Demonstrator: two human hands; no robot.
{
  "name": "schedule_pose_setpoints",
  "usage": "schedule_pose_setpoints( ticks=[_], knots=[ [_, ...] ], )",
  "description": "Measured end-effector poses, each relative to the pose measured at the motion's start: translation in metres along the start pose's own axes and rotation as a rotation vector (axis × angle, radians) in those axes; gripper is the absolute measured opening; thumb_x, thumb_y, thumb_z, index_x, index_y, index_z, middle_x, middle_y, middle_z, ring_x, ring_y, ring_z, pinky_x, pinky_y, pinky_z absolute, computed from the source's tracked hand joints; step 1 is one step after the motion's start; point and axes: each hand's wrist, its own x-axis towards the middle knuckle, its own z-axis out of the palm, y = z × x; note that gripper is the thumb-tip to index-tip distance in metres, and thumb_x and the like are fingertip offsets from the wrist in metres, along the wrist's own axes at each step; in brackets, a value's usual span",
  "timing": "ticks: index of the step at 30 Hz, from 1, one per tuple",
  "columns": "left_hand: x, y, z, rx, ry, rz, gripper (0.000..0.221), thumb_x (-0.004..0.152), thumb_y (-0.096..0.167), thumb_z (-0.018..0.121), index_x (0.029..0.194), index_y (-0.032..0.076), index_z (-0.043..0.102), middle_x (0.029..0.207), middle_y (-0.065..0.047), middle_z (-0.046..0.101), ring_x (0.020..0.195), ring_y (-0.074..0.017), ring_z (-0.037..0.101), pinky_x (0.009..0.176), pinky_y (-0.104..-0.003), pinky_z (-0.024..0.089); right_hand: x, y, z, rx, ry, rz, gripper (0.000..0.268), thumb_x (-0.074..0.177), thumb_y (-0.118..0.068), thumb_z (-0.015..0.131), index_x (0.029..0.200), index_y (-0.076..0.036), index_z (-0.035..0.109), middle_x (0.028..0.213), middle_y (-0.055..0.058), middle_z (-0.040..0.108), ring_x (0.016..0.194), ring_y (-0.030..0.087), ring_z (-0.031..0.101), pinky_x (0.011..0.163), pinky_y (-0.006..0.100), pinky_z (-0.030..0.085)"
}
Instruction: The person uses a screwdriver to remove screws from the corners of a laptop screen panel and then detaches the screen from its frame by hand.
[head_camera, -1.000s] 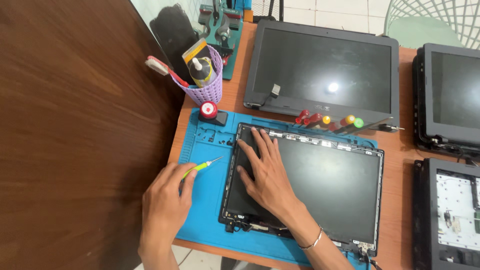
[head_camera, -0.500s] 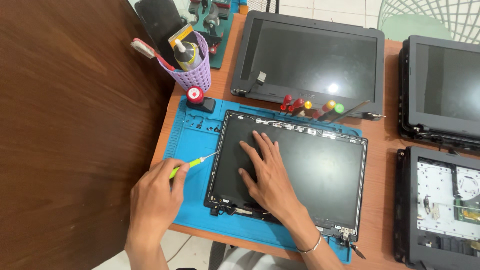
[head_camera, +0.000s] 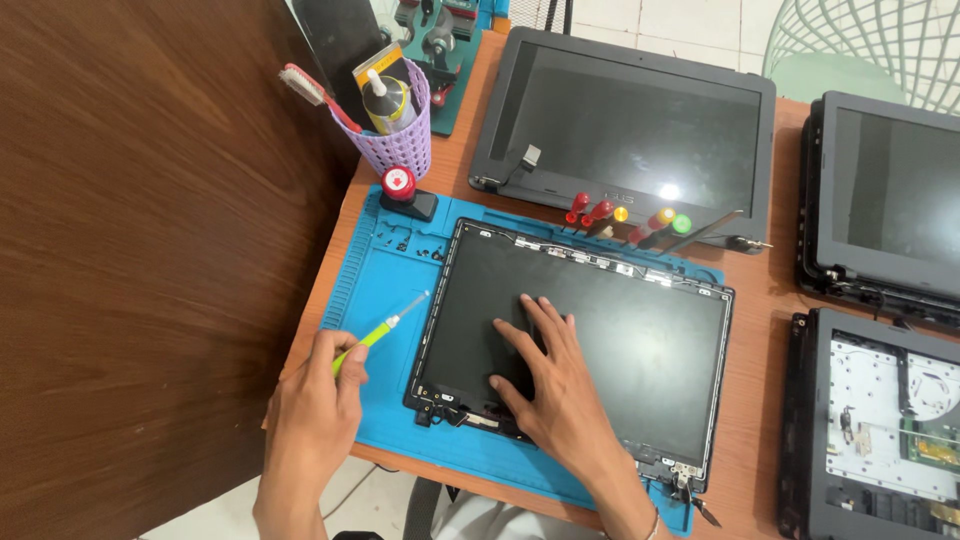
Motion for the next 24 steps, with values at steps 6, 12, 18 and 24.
schedule_pose_setpoints(
  ticks=[6,12,18,24],
  knots=[
    [-0.004,0.008,0.012,-0.036,-0.041,0.049,0.023,0.101,0.033,0.053,0.107,0.012,0.059,0.082,-0.006,0.075,0.073,-0.0282,0.073,0.066,-0.043,0.054,-0.006,0.0,-0.004,-0.003,-0.006,0.024,0.061,0.081,-0.018,0.079,0.137,-0.01,0.058,0.155,0.02,0.039,0.147,0.041,0.03,0.122,0.056,0.018],
    [-0.022,0.021,-0.005,-0.052,0.059,0.328,0.02,0.092,0.024,0.067,0.104,0.009,0.071,0.086,-0.007,0.071,0.066,-0.0267,0.067,0.061,-0.04,0.052,-0.016,0.002,-0.003,0.004,0.002,0.006,0.054,0.08,-0.018,0.079,0.132,-0.01,0.063,0.153,0.02,0.043,0.146,0.041,0.033,0.122,0.057,0.019],
    [-0.033,0.03,-0.028,0.135,0.042,0.576,0.015,0.088,0.019,0.069,0.095,0.006,0.072,0.083,-0.006,0.069,0.075,-0.0247,0.068,0.069,-0.041,0.052,-0.019,-0.008,0.016,0.044,-0.016,-0.067,0.043,0.084,-0.019,0.078,0.124,-0.009,0.069,0.152,0.02,0.045,0.146,0.042,0.034,0.121,0.059,0.02],
    [-0.035,0.034,-0.028,0.193,-0.041,0.608,0.013,0.088,0.017,0.068,0.088,0.004,0.07,0.081,-0.007,0.067,0.079,-0.0247,0.066,0.074,-0.041,0.05,-0.02,-0.013,0.022,0.048,-0.028,-0.083,0.045,0.083,-0.021,0.08,0.124,-0.009,0.068,0.152,0.02,0.043,0.147,0.042,0.032,0.121,0.059,0.021]
  ],
)
